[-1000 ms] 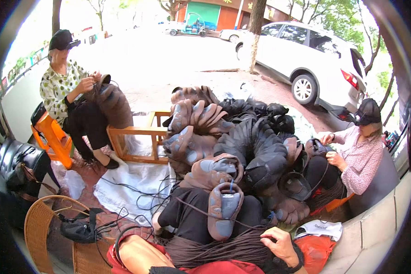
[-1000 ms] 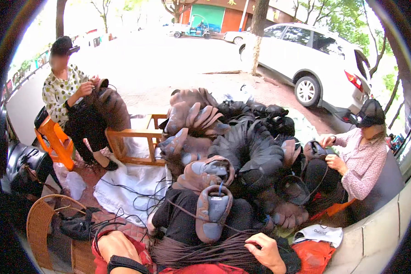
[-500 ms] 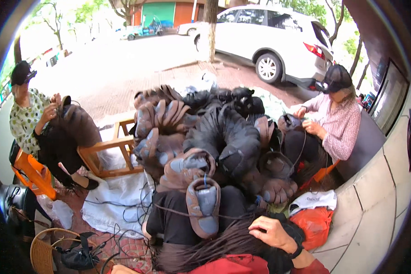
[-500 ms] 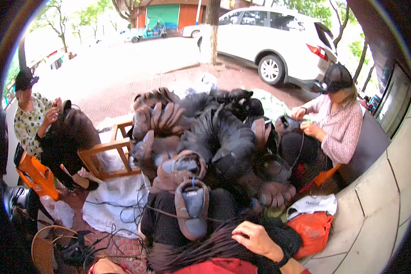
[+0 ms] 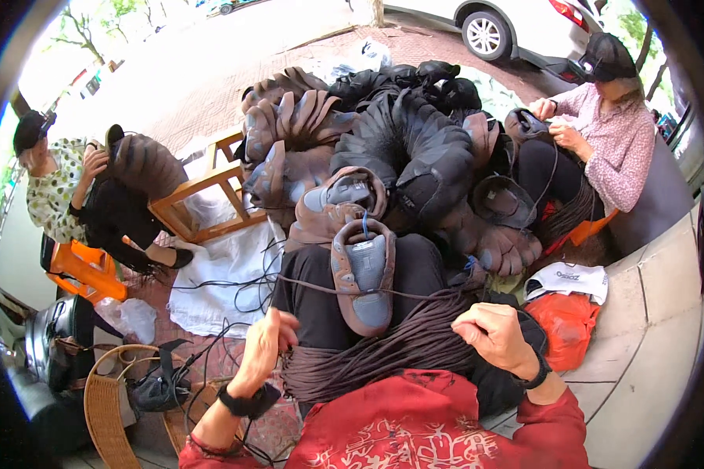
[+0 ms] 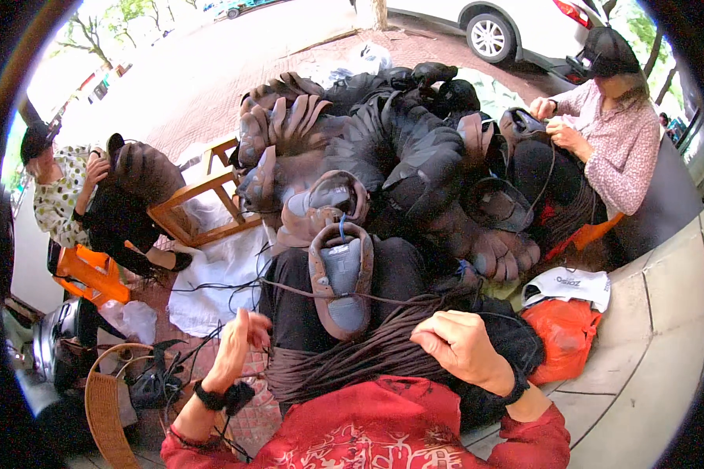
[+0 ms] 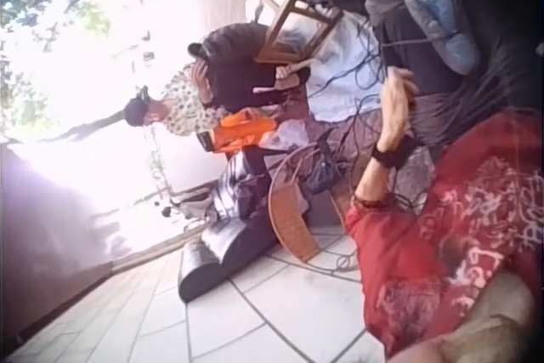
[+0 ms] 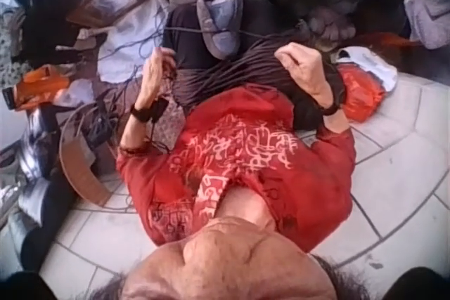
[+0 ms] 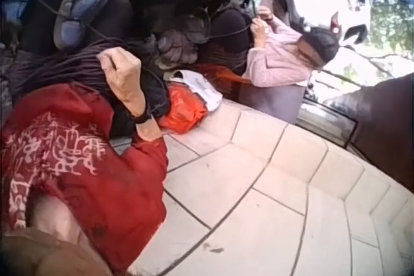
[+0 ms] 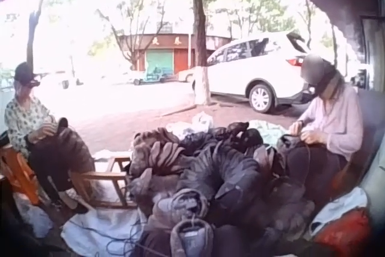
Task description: Insert and thread laces through the eyelets of a shoe in a manual assembly or repair setting.
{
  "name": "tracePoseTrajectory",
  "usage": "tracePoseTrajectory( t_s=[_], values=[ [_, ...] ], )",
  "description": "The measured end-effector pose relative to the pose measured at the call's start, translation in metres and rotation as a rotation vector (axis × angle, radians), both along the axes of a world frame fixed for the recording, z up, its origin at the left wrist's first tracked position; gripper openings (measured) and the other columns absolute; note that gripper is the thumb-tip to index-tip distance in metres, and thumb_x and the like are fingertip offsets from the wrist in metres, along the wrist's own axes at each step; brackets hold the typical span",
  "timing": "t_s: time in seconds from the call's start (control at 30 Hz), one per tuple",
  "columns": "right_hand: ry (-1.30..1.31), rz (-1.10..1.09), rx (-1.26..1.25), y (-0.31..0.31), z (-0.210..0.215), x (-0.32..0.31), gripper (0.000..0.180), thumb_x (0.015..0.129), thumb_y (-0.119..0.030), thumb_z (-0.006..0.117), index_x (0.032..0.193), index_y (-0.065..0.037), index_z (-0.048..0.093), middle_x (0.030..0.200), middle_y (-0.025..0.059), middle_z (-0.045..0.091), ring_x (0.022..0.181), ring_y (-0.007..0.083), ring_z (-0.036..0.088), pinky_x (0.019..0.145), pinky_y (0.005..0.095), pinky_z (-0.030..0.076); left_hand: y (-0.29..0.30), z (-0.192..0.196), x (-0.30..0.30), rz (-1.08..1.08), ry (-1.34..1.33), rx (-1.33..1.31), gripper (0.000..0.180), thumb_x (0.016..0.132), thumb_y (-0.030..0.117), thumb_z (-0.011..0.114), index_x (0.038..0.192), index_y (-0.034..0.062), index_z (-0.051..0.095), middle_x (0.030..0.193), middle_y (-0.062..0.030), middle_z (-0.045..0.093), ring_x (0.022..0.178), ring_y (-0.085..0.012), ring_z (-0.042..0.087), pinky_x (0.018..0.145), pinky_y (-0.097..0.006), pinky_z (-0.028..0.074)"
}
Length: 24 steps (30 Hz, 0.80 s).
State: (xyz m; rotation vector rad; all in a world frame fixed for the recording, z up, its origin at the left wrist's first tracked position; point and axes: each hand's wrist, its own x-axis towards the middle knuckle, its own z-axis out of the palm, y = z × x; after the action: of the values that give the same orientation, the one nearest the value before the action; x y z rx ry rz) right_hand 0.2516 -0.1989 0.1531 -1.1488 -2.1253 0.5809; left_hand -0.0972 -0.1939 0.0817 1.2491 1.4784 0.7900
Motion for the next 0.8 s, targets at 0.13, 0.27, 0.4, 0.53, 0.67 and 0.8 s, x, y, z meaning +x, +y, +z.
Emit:
tracePoseTrajectory(
  t_s=[0.13,0.27,0.4,0.53,0.67,0.8],
  values=[
    [0.055,0.156,-0.036,-0.002,0.012,-0.017,0.021,0.069,-0.011,0.071,0.086,-0.005,0.06,0.062,0.0063,0.056,0.054,0.0211,0.055,0.05,0.0294,0.044,0.024,-0.046,-0.003,-0.049,0.183,0.075,0.063,0.089,0.05,0.03,0.095,-0.0077,0.054,0.087,-0.0226,0.059,0.084,-0.0363,0.054,0.077,-0.042,0.039],
    [-0.022,0.292,0.082,0.008,0.005,-0.029,0.02,0.067,-0.009,0.07,0.083,-0.006,0.058,0.066,0.0062,0.057,0.055,0.0223,0.054,0.051,0.0313,0.043,0.042,-0.086,0.02,0.061,0.451,-0.14,0.092,0.07,0.064,0.055,0.107,-0.0189,0.041,0.108,-0.0367,0.049,0.105,-0.042,0.05,0.089,-0.043,0.04],
    [-0.063,0.248,-0.009,0.005,-0.013,-0.017,0.014,0.068,-0.011,0.069,0.078,-0.006,0.06,0.07,0.0067,0.06,0.059,0.0237,0.057,0.055,0.0322,0.045,0.061,-0.087,0.06,0.106,0.665,-0.012,0.104,0.067,0.072,0.05,0.112,-0.0204,0.035,0.11,-0.0348,0.044,0.104,-0.0432,0.044,0.091,-0.044,0.036],
    [-0.067,0.29,-0.067,0.008,-0.009,-0.022,0.014,0.068,-0.013,0.069,0.077,-0.006,0.06,0.066,0.0071,0.059,0.058,0.0242,0.057,0.056,0.0319,0.045,0.049,-0.113,0.063,0.188,0.572,0.0,0.102,0.071,0.061,0.058,0.125,-0.0163,0.019,0.115,-0.036,0.037,0.106,-0.0449,0.041,0.091,-0.046,0.035],
    [-0.02,0.408,-0.106,0.007,0.028,-0.034,0.014,0.066,-0.011,0.071,0.077,-0.006,0.064,0.064,0.0062,0.06,0.056,0.0218,0.057,0.053,0.0306,0.045,0.035,-0.108,0.052,0.081,0.362,-0.058,0.097,0.077,0.053,0.056,0.129,-0.0161,0.011,0.126,-0.0367,0.03,0.123,-0.0405,0.03,0.102,-0.037,0.026],
    [0.093,0.643,-0.134,0.004,0.068,-0.035,0.019,0.065,-0.012,0.074,0.079,-0.005,0.065,0.064,0.0054,0.059,0.056,0.0195,0.058,0.053,0.027,0.046,0.04,-0.087,0.032,-0.015,0.123,-0.164,0.095,0.077,0.052,0.057,0.13,-0.0143,0.015,0.133,-0.0327,0.026,0.127,-0.0342,0.029,0.103,-0.035,0.026]
  ],
)
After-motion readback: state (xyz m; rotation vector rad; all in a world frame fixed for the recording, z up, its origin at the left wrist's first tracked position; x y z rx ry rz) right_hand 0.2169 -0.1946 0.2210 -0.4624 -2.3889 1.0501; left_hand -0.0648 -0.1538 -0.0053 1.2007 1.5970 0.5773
